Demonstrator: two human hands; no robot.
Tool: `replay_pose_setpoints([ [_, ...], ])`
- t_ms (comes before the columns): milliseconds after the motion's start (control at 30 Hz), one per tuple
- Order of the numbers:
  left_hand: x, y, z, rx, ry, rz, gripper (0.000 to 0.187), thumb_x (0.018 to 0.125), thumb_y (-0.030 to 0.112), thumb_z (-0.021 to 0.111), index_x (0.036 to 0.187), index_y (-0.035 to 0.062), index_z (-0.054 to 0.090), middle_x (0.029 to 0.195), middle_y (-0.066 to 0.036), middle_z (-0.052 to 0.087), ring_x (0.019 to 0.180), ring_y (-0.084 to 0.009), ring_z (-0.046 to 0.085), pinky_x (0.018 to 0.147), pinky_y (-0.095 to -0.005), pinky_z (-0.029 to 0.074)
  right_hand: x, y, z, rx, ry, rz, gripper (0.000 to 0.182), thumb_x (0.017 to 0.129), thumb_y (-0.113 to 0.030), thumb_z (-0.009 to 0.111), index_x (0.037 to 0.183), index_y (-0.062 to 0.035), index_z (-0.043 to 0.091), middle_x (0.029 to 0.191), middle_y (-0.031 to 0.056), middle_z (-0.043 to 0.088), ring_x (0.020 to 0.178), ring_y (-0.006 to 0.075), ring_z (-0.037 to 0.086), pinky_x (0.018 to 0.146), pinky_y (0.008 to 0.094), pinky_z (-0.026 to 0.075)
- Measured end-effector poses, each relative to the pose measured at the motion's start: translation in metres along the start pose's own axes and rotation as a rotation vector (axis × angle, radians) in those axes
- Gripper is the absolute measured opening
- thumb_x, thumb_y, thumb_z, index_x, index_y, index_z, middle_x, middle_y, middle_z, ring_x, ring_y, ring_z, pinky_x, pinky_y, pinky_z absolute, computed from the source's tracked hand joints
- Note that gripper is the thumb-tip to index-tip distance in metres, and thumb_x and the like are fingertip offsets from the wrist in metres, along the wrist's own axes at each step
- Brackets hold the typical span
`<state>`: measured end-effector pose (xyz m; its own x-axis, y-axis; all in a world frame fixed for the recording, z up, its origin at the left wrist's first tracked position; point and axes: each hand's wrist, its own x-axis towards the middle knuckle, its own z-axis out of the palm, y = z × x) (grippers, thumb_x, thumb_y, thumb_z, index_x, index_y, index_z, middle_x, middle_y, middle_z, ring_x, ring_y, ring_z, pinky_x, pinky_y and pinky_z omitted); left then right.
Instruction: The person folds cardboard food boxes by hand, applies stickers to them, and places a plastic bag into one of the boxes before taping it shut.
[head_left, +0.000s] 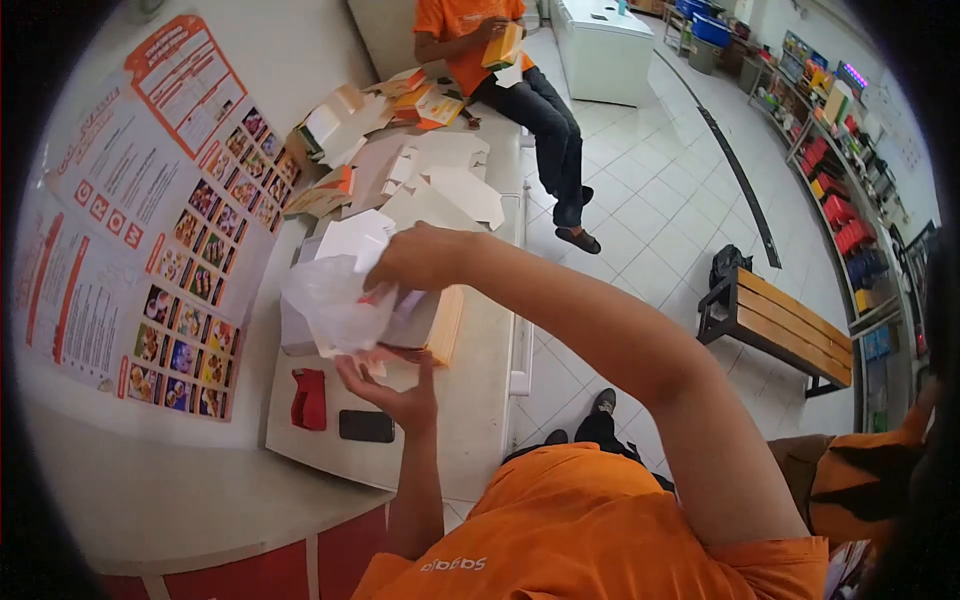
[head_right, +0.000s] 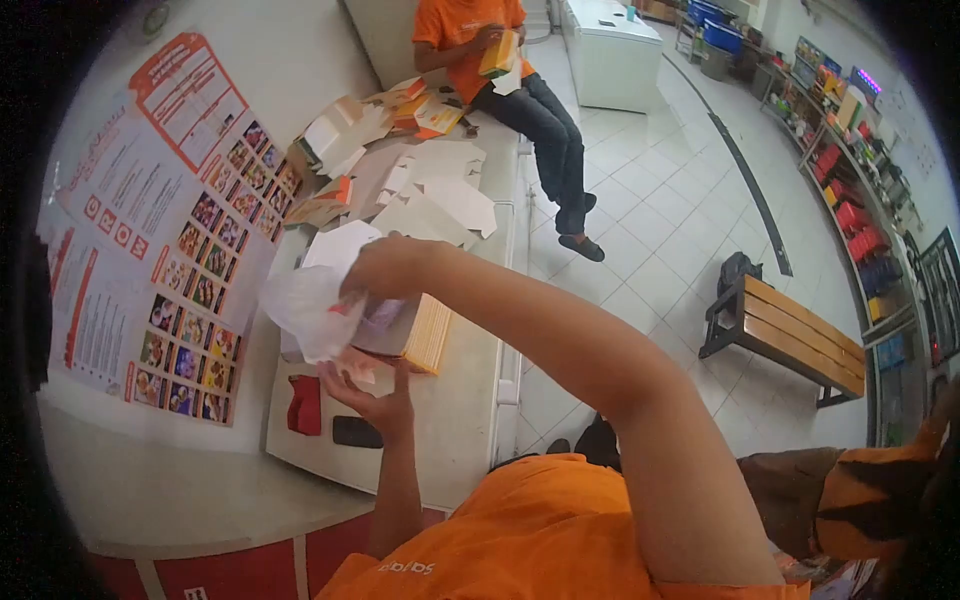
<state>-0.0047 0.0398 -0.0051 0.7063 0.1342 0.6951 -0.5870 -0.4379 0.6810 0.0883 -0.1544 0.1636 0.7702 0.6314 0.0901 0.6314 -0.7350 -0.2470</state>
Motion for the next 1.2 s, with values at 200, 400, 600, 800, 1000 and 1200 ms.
replay_pose_setpoints([
  [200,0.047,-0.040,0.016,0.004,-0.045,-0.144,0.093,0.075,0.034,0.092,0.143,-0.0054,0.042,0.139,-0.025,0.054,0.128,-0.0373,0.053,0.112,-0.0439,0.039,0.029,0.013,0.000,0.105,0.101,-0.064,0.041,0.084,-0.016,0.067,0.125,-0.0170,0.072,0.112,0.0131,0.074,0.104,0.0380,0.069,0.090,0.0469,0.054],
  [400,0.042,-0.043,0.018,0.320,-0.112,0.015,0.065,0.075,0.036,0.091,0.116,-0.0066,0.064,0.112,-0.021,0.070,0.104,-0.0381,0.065,0.095,-0.0455,0.050,0.034,0.019,0.011,0.041,0.122,-0.156,0.035,0.083,-0.014,0.065,0.117,-0.0137,0.073,0.107,0.0168,0.074,0.099,0.0392,0.069,0.085,0.0486,0.055],
  [600,0.046,0.000,0.008,-0.041,-0.106,-0.188,0.061,0.077,0.029,0.092,0.112,-0.0084,0.058,0.108,-0.020,0.068,0.101,-0.0330,0.065,0.095,-0.0435,0.049,0.025,0.011,0.009,0.071,0.070,-0.098,0.033,0.082,-0.016,0.066,0.115,-0.0175,0.074,0.104,0.0147,0.075,0.097,0.0388,0.070,0.084,0.0499,0.055],
  [800,0.045,-0.049,0.015,-0.053,0.012,0.018,0.084,0.079,0.026,0.092,0.137,-0.0095,0.042,0.139,-0.025,0.055,0.125,-0.0330,0.057,0.107,-0.0458,0.046,-0.005,0.004,0.016,0.167,0.066,-0.090,0.049,0.084,-0.035,0.073,0.129,-0.0155,0.067,0.115,0.0205,0.071,0.109,0.0408,0.067,0.094,0.0503,0.052],
  [1000,0.035,-0.017,-0.001,0.082,0.091,0.198,0.063,0.078,0.011,0.088,0.129,-0.0073,0.057,0.128,-0.023,0.062,0.114,-0.0391,0.064,0.097,-0.0479,0.053,-0.022,0.026,0.035,0.392,0.140,0.354,0.070,0.085,-0.058,0.069,0.132,-0.0069,0.063,0.121,0.0233,0.068,0.117,0.0407,0.064,0.100,0.0499,0.050],
  [1200,0.038,-0.003,-0.003,0.598,-0.189,0.251,0.076,0.072,0.042,0.087,0.125,-0.0049,0.061,0.119,-0.024,0.065,0.113,-0.0438,0.061,0.100,-0.0522,0.048,-0.009,0.071,0.114,-0.017,0.492,0.050,0.034,0.088,-0.010,0.061,0.121,-0.0101,0.070,0.111,0.0157,0.072,0.106,0.0342,0.068,0.093,0.0440,0.053],
])
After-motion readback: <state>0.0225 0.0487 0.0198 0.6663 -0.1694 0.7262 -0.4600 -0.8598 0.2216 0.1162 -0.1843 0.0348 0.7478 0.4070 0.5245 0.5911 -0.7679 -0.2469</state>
